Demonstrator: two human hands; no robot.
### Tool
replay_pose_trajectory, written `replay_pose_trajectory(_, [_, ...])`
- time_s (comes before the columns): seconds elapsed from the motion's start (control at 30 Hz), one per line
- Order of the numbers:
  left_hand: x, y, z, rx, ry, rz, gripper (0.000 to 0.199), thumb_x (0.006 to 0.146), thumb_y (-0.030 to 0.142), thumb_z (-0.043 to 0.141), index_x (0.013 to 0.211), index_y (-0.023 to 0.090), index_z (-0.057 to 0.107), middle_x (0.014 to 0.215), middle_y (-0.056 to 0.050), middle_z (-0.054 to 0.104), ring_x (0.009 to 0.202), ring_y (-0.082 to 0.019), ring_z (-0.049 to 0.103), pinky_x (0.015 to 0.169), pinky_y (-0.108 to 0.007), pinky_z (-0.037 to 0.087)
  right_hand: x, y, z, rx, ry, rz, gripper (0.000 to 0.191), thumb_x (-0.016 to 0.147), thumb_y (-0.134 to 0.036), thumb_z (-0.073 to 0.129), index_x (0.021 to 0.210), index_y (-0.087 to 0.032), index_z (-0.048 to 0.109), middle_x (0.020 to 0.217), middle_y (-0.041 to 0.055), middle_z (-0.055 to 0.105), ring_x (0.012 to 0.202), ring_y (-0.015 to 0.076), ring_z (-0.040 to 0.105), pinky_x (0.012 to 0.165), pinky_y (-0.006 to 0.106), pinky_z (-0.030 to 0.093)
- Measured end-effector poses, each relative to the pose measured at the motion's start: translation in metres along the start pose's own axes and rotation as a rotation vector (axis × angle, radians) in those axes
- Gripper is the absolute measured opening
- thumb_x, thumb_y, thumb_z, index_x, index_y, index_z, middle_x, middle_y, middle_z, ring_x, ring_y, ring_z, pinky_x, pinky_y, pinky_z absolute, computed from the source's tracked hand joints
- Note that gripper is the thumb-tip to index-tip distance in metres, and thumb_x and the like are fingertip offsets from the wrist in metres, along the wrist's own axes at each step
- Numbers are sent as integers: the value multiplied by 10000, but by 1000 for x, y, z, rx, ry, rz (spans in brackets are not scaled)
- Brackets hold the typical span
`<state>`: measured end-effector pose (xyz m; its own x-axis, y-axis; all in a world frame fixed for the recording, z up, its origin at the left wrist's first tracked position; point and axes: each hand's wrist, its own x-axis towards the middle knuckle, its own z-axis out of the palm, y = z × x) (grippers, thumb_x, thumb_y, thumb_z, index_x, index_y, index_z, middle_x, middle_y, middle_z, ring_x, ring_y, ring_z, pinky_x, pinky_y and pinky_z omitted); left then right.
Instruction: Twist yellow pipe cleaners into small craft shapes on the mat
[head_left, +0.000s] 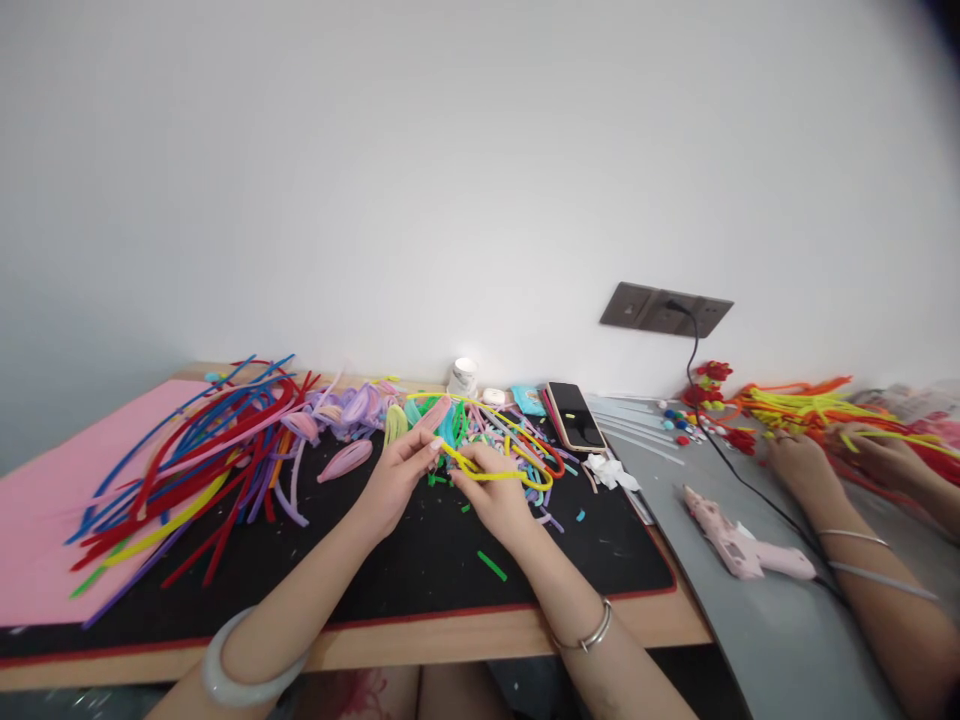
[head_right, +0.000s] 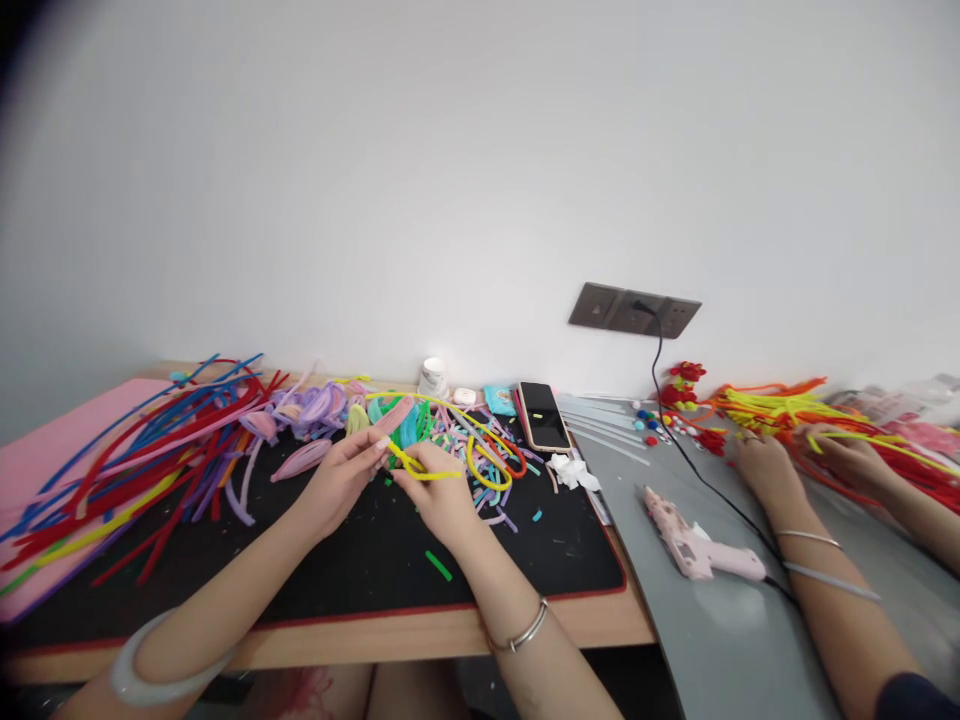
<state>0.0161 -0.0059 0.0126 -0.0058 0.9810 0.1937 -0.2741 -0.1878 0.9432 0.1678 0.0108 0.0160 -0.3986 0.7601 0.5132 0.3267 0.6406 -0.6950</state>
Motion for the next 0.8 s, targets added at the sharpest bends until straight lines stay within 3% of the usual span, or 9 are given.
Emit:
replay_pose_trajectory(0.23, [-2, 4, 1, 145, -23, 23, 229, 783, 339, 569, 651, 165, 500, 625, 13, 420, 597, -126, 406, 580, -253, 337, -1, 1, -2, -7, 137, 7, 196, 836, -248, 486, 739, -179, 641, 649, 25, 621, 612, 153, 561, 614, 264, 419])
replay_pose_trajectory(0.43, [-1, 2, -2, 185, -7, 59, 250, 795, 347, 552, 635, 163, 496, 616, 16, 416, 593, -121, 406, 579, -249, 331, -1, 3, -3, 56, 138, 85, 158, 834, -231, 492, 867, -171, 635, 632, 14, 604, 614, 148, 559, 596, 246, 426])
replay_pose_trajectory(0.6, [0, 3, -2, 147, 28, 9, 246, 794, 341, 547, 635, 163, 487, 614, 13, 424, 586, -124, 406, 572, -254, 327, -1, 4, -6, -18, 82, 24, 162, 828, -233, 499, 920, -170, 616, 805, 53, 647, 690, 153, 584, 636, 256, 444])
replay_pose_trajectory(0.8, [1, -1, -2, 19, 24, -81, 229, 774, 316, 582, 635, 157, 494, 613, 21, 424, 572, -107, 391, 562, -238, 324, -2, 5, -6, -125, 78, -31, 183, 849, -245, 475, 937, -179, 621, 804, 60, 662, 697, 160, 601, 650, 266, 442])
